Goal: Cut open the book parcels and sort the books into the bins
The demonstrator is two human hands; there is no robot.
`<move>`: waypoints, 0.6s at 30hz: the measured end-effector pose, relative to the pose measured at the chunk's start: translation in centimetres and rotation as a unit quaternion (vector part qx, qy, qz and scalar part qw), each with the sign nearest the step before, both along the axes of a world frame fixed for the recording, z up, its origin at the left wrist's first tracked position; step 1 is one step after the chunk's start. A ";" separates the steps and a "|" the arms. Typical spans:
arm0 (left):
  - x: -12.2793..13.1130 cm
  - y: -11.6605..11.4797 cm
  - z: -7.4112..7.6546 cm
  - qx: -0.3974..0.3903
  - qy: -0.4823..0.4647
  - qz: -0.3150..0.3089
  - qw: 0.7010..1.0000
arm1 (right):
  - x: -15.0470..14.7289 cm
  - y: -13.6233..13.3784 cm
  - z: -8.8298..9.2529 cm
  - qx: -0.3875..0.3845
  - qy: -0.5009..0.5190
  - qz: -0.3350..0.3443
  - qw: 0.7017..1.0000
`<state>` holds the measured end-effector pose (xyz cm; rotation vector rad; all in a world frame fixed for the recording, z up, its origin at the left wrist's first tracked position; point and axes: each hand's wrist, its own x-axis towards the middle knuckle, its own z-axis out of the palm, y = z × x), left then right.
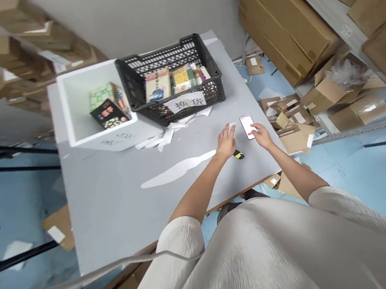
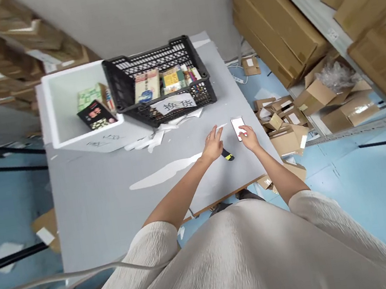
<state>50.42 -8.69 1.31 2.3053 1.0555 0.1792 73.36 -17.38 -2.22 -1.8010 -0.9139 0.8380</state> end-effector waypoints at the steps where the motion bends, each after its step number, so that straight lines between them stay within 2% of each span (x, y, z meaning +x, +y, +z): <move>1: -1.4 -0.1 0.2 0.001 0.001 0.010 1.000 | -1.0 0.5 0.2 0.003 0.002 0.011 1.000; 6: -8.8 -1.0 1.2 0.014 0.001 0.069 0.997 | -7.1 2.4 1.3 0.004 0.005 0.070 0.998; 10: -15.0 -2.3 1.2 0.012 0.002 0.116 0.993 | -12.5 3.3 1.9 0.007 0.004 0.122 0.992; 18: -26.0 -5.8 1.2 0.015 -0.027 0.159 0.987 | -22.8 3.0 3.3 0.017 -0.036 0.205 0.978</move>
